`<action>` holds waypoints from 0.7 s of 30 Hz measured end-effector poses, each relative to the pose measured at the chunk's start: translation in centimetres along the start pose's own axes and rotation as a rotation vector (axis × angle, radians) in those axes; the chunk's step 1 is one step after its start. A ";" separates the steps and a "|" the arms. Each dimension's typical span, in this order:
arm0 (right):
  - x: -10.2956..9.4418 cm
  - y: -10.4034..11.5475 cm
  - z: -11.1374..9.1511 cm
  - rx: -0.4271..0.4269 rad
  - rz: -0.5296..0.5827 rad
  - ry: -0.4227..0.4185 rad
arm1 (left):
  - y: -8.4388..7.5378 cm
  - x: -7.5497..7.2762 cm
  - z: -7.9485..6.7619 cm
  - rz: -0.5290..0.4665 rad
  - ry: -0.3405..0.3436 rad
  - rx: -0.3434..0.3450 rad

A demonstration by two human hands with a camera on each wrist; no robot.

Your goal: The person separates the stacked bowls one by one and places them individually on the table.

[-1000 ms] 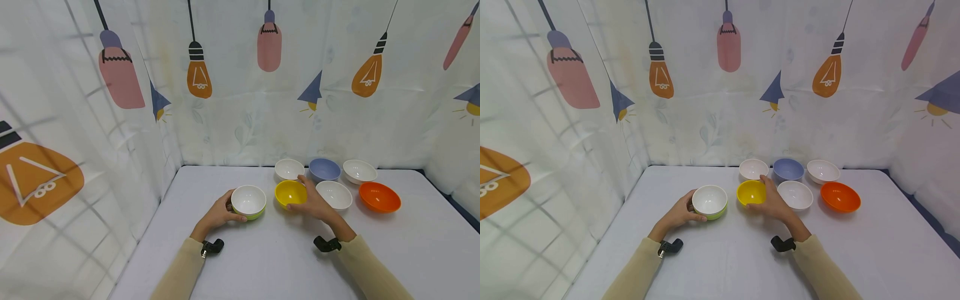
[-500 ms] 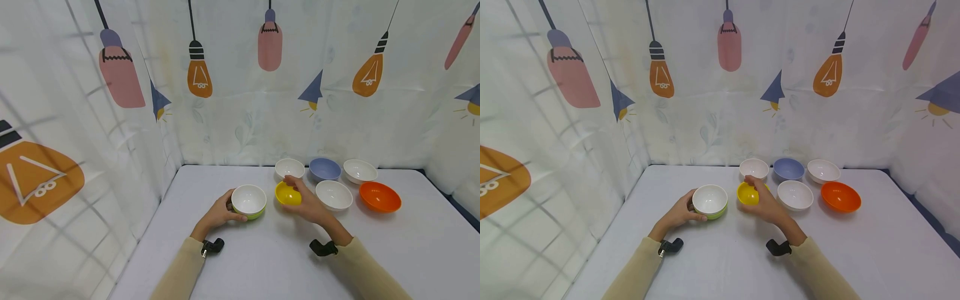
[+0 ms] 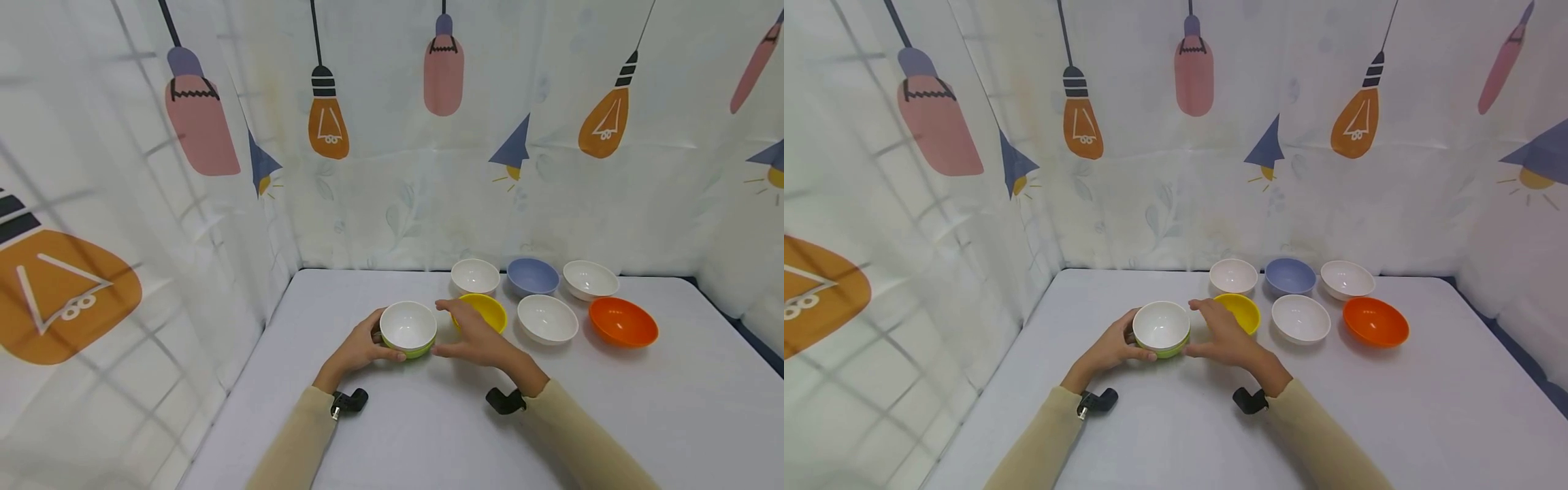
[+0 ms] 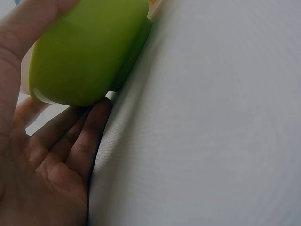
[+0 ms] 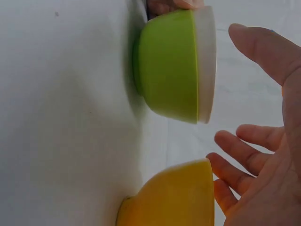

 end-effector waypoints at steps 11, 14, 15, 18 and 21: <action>0.3 1.1 3.2 -0.033 -0.211 0.075 | 0.1 -0.1 0.0 0.005 0.005 -0.005; 0.4 1.2 4.0 -0.013 -0.237 0.113 | 0.0 -0.1 0.0 0.005 0.002 -0.009; 0.5 1.1 4.3 -0.005 -0.246 0.124 | 0.0 -0.1 0.0 0.002 0.003 -0.009; 0.6 1.0 4.9 0.014 -0.252 0.156 | 0.0 0.0 0.0 0.006 0.003 -0.014; 0.7 0.9 5.3 0.020 -0.246 0.182 | 0.0 0.0 0.0 0.009 0.002 -0.016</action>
Point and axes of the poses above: each hand's wrist, its own z-axis towards the middle knuckle, its own x-axis out of the palm, y = z × x, the point moved 5 cm from there along z, towards the middle knuckle, and after that the axes turned 3 degrees about y, right-handed, at the moved point
